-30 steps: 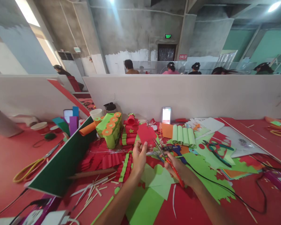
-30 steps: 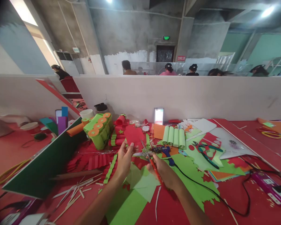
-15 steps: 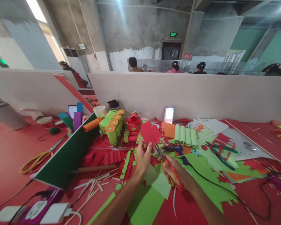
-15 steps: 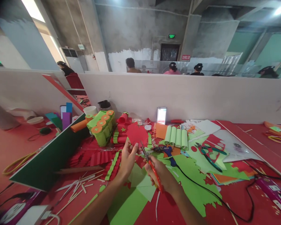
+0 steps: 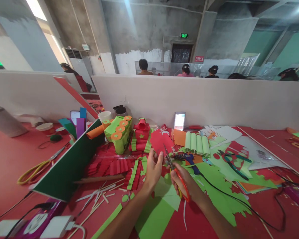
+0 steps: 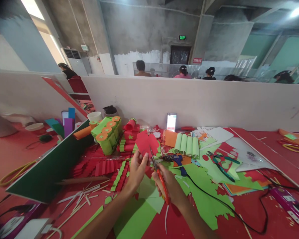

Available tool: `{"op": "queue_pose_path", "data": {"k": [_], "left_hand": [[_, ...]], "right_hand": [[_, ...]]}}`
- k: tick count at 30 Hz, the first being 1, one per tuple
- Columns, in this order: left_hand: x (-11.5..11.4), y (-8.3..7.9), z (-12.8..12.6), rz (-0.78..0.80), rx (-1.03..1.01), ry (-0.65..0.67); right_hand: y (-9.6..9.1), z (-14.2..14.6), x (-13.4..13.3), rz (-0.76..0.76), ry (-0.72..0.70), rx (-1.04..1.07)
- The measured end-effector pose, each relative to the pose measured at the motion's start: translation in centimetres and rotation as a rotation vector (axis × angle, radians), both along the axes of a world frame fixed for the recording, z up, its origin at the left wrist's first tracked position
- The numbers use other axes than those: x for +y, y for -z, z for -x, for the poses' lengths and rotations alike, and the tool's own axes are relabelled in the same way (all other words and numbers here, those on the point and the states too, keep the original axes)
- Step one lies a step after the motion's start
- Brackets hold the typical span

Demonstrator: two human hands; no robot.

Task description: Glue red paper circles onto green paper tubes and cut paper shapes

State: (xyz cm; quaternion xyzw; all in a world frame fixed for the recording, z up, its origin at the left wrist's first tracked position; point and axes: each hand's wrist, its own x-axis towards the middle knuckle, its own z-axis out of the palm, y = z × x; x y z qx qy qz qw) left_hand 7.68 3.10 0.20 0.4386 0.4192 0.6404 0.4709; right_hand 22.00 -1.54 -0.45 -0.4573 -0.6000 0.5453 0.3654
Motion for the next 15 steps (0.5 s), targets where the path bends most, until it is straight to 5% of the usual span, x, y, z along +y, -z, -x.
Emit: {"op": "queue_pose_path", "data": {"k": [15], "left_hand": [[-0.1,-0.2,0.0,-0.053,0.089,0.019]], "right_hand": [[1.2,0.3,0.1,-0.039,0.052,-0.038]]}}
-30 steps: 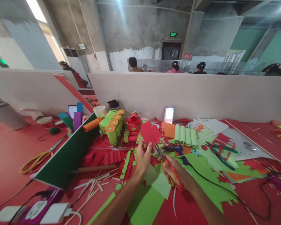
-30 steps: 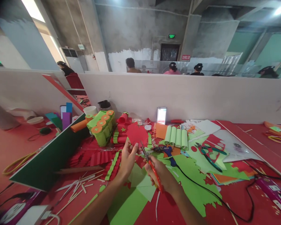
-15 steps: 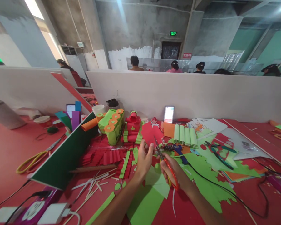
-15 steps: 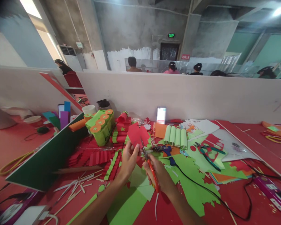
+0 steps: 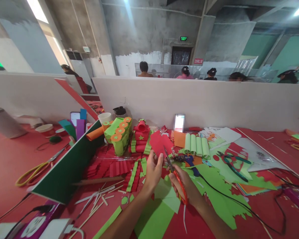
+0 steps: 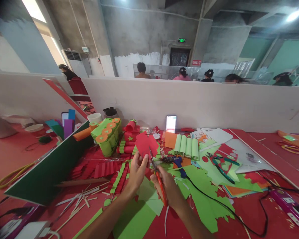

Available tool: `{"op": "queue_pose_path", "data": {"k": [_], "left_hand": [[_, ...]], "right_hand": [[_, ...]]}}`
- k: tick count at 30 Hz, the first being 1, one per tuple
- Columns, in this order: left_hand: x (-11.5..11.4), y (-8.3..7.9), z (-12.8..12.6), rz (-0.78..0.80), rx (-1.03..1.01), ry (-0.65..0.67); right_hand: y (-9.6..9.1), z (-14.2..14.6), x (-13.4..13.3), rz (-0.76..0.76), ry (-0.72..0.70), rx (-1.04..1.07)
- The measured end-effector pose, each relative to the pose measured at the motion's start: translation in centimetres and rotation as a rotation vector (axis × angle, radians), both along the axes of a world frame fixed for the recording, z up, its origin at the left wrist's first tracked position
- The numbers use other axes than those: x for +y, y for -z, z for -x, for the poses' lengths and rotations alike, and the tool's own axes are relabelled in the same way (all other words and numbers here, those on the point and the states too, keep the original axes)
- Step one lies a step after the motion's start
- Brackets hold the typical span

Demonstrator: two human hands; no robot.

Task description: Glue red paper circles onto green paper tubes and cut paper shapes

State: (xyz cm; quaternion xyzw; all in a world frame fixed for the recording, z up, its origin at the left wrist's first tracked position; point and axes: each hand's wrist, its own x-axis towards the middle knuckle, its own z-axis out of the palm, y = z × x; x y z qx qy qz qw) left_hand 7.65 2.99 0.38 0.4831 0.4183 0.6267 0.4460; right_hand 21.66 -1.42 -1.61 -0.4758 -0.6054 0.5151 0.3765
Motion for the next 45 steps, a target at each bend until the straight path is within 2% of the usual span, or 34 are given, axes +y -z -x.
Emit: {"op": "queue_pose_path", "data": {"k": [5,10,16,28,38,45], "left_hand": [[0.2,0.2,0.1,0.0,-0.007,-0.007],[0.3,0.0,0.2,0.018,-0.032,0.046],[0.2,-0.2,0.2,0.022,-0.026,0.075],[0.3,-0.1,0.4,0.02,0.039,0.069],[0.3,-1.3,0.5,0.057,-0.033,0.173],[0.1,-1.7,0.5,0.062,-0.066,0.222]], "right_hand": [[-0.6,-0.2,0.0,-0.045,-0.008,-0.041],[-1.4,-0.3,-0.2,-0.016,-0.002,-0.066],[-1.9,-0.5,-0.2,-0.055,-0.015,-0.11],[-1.1,-0.7,0.0,-0.053,-0.004,-0.052],[-0.9,-0.9,0.4,-0.044,0.001,-0.095],[-0.7,-1.2,0.7,-0.029,-0.024,-0.023]]}}
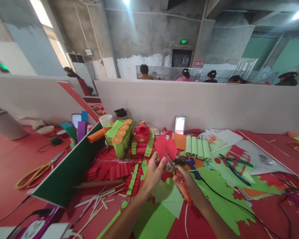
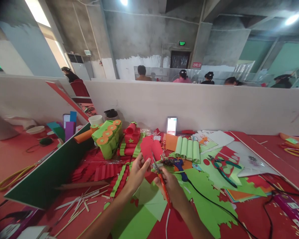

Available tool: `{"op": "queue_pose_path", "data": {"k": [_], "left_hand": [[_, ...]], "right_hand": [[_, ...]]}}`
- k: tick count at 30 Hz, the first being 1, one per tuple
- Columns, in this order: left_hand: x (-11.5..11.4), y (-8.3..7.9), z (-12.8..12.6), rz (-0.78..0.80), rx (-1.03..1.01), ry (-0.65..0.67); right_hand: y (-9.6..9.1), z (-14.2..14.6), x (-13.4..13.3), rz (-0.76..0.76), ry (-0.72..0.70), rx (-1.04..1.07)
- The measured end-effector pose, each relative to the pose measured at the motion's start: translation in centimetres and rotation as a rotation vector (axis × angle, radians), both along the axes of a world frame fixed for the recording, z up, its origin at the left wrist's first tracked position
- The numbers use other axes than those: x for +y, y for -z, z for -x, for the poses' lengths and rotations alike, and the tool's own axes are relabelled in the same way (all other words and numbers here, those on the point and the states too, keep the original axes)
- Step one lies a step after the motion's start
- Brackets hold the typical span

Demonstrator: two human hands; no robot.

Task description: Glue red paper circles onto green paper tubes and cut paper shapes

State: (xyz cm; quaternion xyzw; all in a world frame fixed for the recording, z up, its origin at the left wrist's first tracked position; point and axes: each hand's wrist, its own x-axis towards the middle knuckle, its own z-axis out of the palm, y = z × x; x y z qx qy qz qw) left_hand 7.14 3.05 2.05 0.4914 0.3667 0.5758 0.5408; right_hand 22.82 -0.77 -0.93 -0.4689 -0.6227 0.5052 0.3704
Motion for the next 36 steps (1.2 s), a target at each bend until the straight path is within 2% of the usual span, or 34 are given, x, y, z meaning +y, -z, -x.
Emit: {"op": "queue_pose_path", "data": {"k": [8,15,19,25,29,33,36], "left_hand": [[0.3,0.2,0.3,0.022,-0.012,0.031],[0.9,0.7,0.8,0.047,-0.02,0.138],[1.2,1.0,1.2,0.024,0.0,0.19],[1.4,1.4,1.4,0.026,0.037,0.213],[1.5,1.8,1.4,0.034,0.005,0.226],[1.6,1.8,1.3,0.048,0.028,0.224],[1.6,1.7,1.4,0.051,0.044,0.222]], "right_hand": [[-1.8,-0.3,-0.3,0.005,-0.017,-0.002],[-0.5,-1.2,0.4,0.005,-0.039,-0.03],[-0.5,-1.5,0.4,-0.011,-0.047,-0.043],[-1.4,-1.7,0.3,0.038,-0.069,-0.064],[-2.7,-1.8,0.0,0.057,-0.071,-0.065],[-4.0,-2.0,-0.4,0.044,-0.104,-0.062],[-4.2,-2.1,-0.4,0.03,-0.119,-0.067]]}}
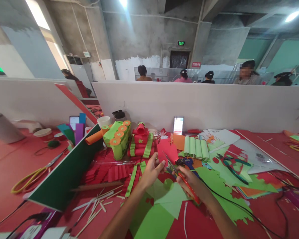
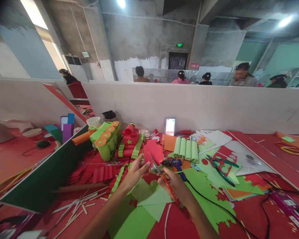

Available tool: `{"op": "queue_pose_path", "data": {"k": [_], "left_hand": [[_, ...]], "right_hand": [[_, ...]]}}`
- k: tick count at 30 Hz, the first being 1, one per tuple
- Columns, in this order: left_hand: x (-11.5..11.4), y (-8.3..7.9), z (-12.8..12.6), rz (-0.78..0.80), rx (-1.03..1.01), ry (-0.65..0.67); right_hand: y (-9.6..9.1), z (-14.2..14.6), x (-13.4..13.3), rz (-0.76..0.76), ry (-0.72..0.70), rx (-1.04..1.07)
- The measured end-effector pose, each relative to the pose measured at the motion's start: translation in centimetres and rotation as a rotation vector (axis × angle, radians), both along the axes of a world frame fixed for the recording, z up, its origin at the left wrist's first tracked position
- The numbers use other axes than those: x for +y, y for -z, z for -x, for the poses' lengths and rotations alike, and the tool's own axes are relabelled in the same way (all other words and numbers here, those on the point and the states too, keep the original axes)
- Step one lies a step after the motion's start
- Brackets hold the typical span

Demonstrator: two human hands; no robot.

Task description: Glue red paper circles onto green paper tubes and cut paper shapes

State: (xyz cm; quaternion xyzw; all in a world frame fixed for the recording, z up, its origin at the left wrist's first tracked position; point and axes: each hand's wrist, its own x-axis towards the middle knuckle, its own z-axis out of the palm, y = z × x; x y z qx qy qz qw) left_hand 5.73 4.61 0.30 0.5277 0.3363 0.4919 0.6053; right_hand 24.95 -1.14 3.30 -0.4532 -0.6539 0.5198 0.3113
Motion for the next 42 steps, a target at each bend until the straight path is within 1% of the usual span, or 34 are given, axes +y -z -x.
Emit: {"op": "queue_pose_path", "data": {"k": [6,11,15,18,20,23,26,31,35,38,42], "left_hand": [[0.0,0.0,0.1,-0.016,0.01,0.033],[0.0,-0.1,0.0,0.001,0.003,0.002],[-0.1,-0.5,-0.1,0.012,-0.029,-0.021],[-0.3,-0.8,-0.3,0.008,-0.052,-0.037],[-0.4,-0.9,-0.4,-0.001,-0.055,-0.073],[-0.4,-0.8,-0.5,-0.019,-0.043,-0.139],[-0.4,-0.5,-0.7,-0.012,-0.038,-0.15],[-0.6,-0.1,-1.2,0.031,-0.031,-0.13],[-0.9,0.2,-1.6,0.041,-0.024,-0.188],[-1.0,0.4,-1.7,0.021,-0.021,-0.226],[-1.1,0.1,-1.5,-0.011,-0.015,-0.212]], "right_hand": [[0.5,-0.2,0.3,-0.011,0.016,-0.034],[0.7,-0.2,0.5,0.064,0.026,-0.039],[0.8,-0.2,0.5,0.05,0.04,-0.041],[0.8,-0.1,0.4,0.062,0.033,0.001],[0.8,0.0,0.3,0.069,0.033,0.025],[0.8,0.1,0.2,0.075,0.039,0.046],[1.1,0.1,0.4,0.063,0.048,0.066],[2.5,0.1,1.0,0.051,0.084,0.047],[3.3,0.3,1.3,0.026,0.068,0.043],[3.3,0.5,1.1,0.032,0.053,0.059],[3.0,0.6,0.8,0.053,0.033,0.067]]}}
